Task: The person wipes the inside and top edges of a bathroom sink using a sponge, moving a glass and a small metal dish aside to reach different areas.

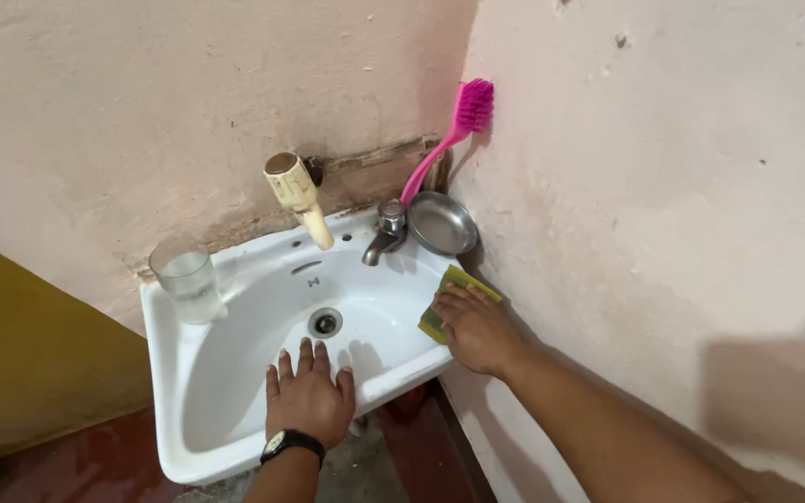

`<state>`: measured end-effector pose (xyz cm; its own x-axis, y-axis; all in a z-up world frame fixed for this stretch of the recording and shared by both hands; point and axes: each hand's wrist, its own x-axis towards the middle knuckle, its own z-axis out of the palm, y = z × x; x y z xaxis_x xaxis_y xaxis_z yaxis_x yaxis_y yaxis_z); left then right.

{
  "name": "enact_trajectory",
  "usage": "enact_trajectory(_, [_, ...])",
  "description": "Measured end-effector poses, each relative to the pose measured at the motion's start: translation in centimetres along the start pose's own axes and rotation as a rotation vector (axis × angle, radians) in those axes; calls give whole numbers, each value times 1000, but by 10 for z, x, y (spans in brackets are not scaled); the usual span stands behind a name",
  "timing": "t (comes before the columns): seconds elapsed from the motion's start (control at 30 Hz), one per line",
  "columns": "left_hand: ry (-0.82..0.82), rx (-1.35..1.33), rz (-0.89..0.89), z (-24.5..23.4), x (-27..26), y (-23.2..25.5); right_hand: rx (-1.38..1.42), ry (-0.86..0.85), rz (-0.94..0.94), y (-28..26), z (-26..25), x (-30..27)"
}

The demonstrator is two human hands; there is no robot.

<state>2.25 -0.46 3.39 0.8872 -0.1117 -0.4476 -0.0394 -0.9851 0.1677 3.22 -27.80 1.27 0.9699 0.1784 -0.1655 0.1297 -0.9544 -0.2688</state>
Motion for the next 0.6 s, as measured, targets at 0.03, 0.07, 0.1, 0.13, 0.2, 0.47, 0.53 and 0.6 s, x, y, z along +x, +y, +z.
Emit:
enact_trajectory(0.03, [0, 1, -2, 0, -1, 0, -16, -11, -2, -1, 0, 1])
enact_trajectory(0.07, [8, 7, -1, 0, -2, 0, -34, -21, -7, -1, -2, 4])
enact_trajectory(0.1, [17, 12, 0, 0, -3, 0, -34, -20, -12, -3, -3, 6])
enact_trajectory(0.13, [19, 11, -3, 0, -3, 1, -59, -44, -24, -3, -4, 8])
enact_trajectory(0.2, [21, 29, -6, 0, -2, 0, -79, -64, -40, -6, -4, 14])
enact_trajectory(0.47, [86, -22, -42, 5, 1, -2, -123, -120, -47, -13, 1, 33])
enact_trajectory(0.53, [64, -21, -57, 4, 0, -2, -139, -116, -63, -16, -1, 40])
enact_trajectory(0.6, [81, -39, -47, 4, -1, -1, -155, -115, -78, -16, -1, 46])
